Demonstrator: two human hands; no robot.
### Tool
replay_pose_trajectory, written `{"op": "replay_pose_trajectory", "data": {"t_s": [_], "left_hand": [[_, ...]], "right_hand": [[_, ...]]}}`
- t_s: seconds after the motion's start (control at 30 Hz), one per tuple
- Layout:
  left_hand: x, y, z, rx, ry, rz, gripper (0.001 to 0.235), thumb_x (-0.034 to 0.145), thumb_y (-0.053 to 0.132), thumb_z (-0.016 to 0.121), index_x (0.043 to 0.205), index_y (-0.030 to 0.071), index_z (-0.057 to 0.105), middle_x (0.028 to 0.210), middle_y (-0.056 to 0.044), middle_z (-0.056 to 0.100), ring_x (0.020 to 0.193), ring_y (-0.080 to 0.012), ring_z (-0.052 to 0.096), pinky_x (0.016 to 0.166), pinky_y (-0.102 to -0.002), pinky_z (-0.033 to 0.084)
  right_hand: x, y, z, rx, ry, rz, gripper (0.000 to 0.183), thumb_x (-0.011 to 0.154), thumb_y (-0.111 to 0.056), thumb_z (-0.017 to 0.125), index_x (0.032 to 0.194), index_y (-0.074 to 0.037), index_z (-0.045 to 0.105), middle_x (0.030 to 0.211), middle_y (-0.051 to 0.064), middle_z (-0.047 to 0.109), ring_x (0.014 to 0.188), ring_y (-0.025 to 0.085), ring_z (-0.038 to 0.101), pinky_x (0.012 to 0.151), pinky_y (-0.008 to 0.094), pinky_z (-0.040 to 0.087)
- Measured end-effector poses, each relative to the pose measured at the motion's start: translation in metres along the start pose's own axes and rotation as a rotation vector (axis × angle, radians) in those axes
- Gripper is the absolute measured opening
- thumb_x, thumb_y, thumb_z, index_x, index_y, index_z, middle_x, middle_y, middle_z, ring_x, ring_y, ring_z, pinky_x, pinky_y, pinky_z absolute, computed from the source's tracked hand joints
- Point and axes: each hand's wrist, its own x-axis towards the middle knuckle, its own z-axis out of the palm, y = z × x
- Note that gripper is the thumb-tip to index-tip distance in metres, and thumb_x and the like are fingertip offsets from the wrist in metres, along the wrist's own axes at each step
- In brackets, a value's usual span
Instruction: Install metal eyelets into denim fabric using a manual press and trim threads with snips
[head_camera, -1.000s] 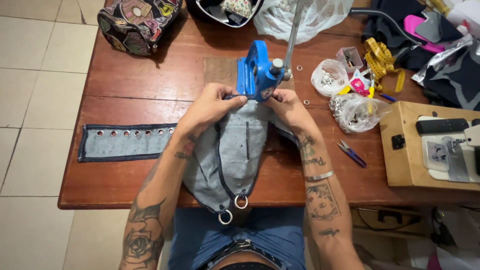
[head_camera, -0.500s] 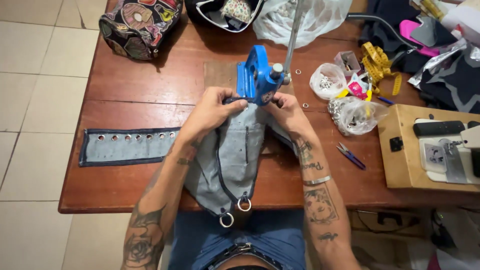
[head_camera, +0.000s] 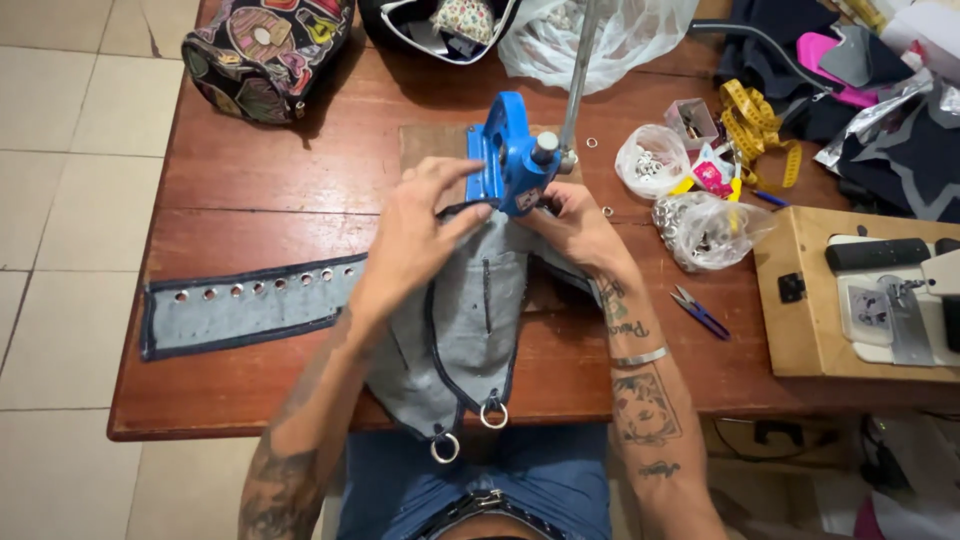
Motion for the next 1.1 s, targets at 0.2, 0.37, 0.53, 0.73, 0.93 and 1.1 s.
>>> {"op": "replay_pose_trajectory", "data": {"t_s": [0.2, 0.37, 0.53, 0.73, 0.93, 1.1], "left_hand": [[-0.003, -0.016, 0.037, -0.167, 0.060, 0.173, 0.037, 0.102, 0.031, 0.102, 0.137, 0.024, 0.094, 0.144, -0.004, 0.092, 0.143, -0.0383, 0.082, 0.141, -0.088, 0.020], [0.001, -0.037, 0.044, -0.303, 0.038, 0.109, 0.036, 0.093, 0.020, 0.109, 0.127, 0.028, 0.099, 0.137, -0.002, 0.095, 0.137, -0.0299, 0.087, 0.138, -0.064, 0.048], [0.002, -0.030, 0.041, -0.319, 0.021, 0.074, 0.035, 0.095, 0.025, 0.108, 0.129, 0.025, 0.097, 0.134, -0.006, 0.095, 0.136, -0.0388, 0.086, 0.139, -0.082, 0.035], [0.002, -0.014, 0.033, -0.280, 0.023, 0.076, 0.034, 0.096, 0.025, 0.106, 0.128, 0.026, 0.097, 0.134, -0.007, 0.095, 0.134, -0.0420, 0.085, 0.138, -0.083, 0.035], [0.002, -0.016, 0.041, -0.283, 0.057, 0.031, 0.034, 0.092, 0.029, 0.110, 0.124, 0.027, 0.098, 0.131, -0.002, 0.096, 0.132, -0.0354, 0.086, 0.139, -0.075, 0.040], [0.001, -0.024, 0.044, -0.319, 0.043, 0.026, 0.037, 0.091, 0.029, 0.110, 0.126, 0.027, 0.098, 0.133, -0.003, 0.096, 0.133, -0.0355, 0.086, 0.139, -0.074, 0.041]], "right_hand": [[-0.005, -0.007, 0.007, -0.018, -0.015, -0.070, 0.006, 0.114, -0.009, 0.093, 0.118, -0.006, 0.090, 0.107, 0.002, 0.087, 0.100, 0.009, 0.078, 0.096, 0.031, 0.069], [-0.014, -0.029, 0.019, 0.094, -0.014, 0.032, 0.011, 0.120, -0.017, 0.083, 0.117, -0.009, 0.089, 0.099, 0.002, 0.086, 0.089, 0.010, 0.080, 0.085, 0.028, 0.068], [-0.007, -0.013, 0.012, 0.067, -0.021, 0.061, 0.012, 0.120, -0.021, 0.086, 0.116, -0.010, 0.090, 0.098, 0.002, 0.086, 0.088, 0.010, 0.080, 0.082, 0.027, 0.067], [-0.005, -0.008, 0.005, 0.019, -0.020, 0.043, 0.012, 0.120, -0.019, 0.086, 0.115, -0.008, 0.089, 0.096, 0.002, 0.084, 0.085, 0.009, 0.077, 0.081, 0.026, 0.065], [-0.010, -0.016, 0.011, 0.024, -0.009, 0.015, 0.008, 0.119, -0.015, 0.088, 0.116, -0.008, 0.089, 0.095, 0.002, 0.083, 0.086, 0.009, 0.076, 0.081, 0.025, 0.064], [-0.009, -0.015, 0.008, 0.017, -0.010, 0.013, 0.007, 0.119, -0.012, 0.086, 0.116, -0.006, 0.088, 0.095, 0.002, 0.083, 0.087, 0.008, 0.075, 0.082, 0.025, 0.064]]}}
